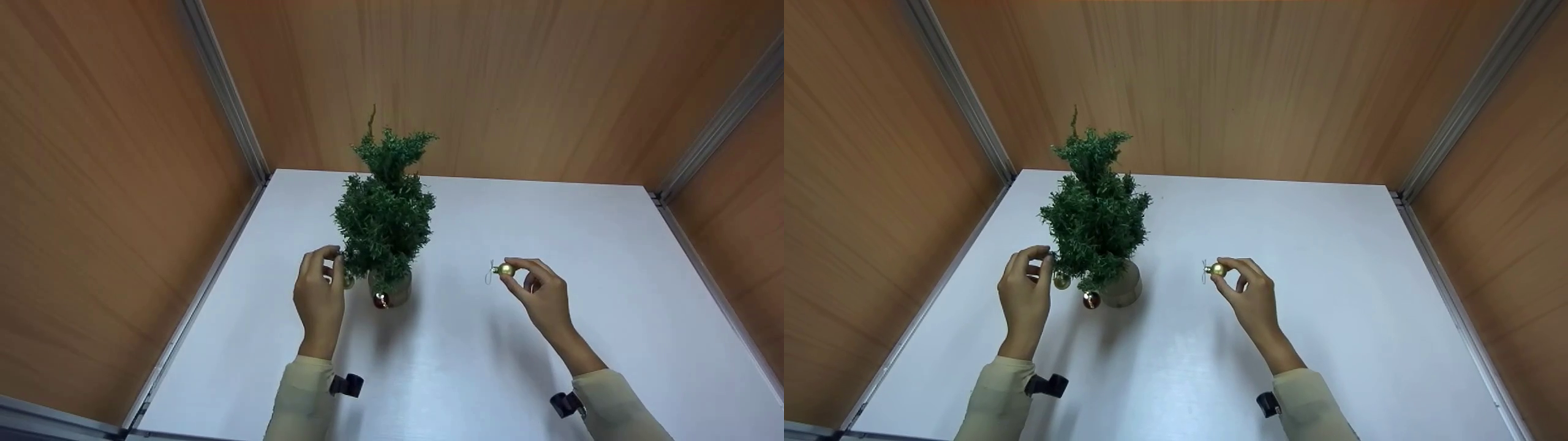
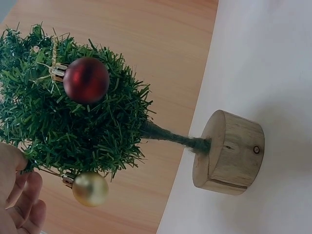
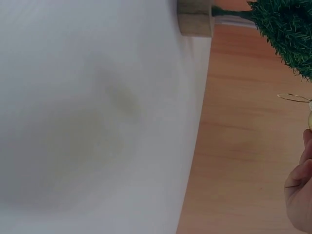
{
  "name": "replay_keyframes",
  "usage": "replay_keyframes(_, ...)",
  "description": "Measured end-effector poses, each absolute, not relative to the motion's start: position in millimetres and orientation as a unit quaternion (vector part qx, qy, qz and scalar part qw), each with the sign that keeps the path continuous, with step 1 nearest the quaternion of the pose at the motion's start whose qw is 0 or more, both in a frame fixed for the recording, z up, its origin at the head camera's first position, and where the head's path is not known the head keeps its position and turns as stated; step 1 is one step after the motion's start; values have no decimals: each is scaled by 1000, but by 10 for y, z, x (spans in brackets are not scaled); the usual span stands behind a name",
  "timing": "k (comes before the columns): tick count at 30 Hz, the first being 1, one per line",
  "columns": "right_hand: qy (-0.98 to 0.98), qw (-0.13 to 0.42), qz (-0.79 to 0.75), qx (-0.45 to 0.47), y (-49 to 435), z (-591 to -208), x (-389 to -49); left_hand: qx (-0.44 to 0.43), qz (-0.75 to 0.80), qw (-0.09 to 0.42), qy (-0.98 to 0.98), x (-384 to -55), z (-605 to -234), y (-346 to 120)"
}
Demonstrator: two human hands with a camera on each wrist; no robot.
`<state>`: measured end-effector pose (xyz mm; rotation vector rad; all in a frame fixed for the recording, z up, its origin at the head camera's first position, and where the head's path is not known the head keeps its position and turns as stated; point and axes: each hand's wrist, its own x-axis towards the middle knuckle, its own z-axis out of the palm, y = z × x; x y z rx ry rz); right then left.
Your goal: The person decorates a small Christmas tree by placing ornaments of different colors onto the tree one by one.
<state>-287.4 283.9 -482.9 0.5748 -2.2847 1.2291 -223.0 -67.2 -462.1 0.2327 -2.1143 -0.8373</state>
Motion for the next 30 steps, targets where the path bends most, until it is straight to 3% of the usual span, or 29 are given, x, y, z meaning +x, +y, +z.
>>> replay_keyframes(30, -826, 243, 454, 230, 2682, -4731, -2855, 95, -327, 418, -842, -2248, -4612, -666)
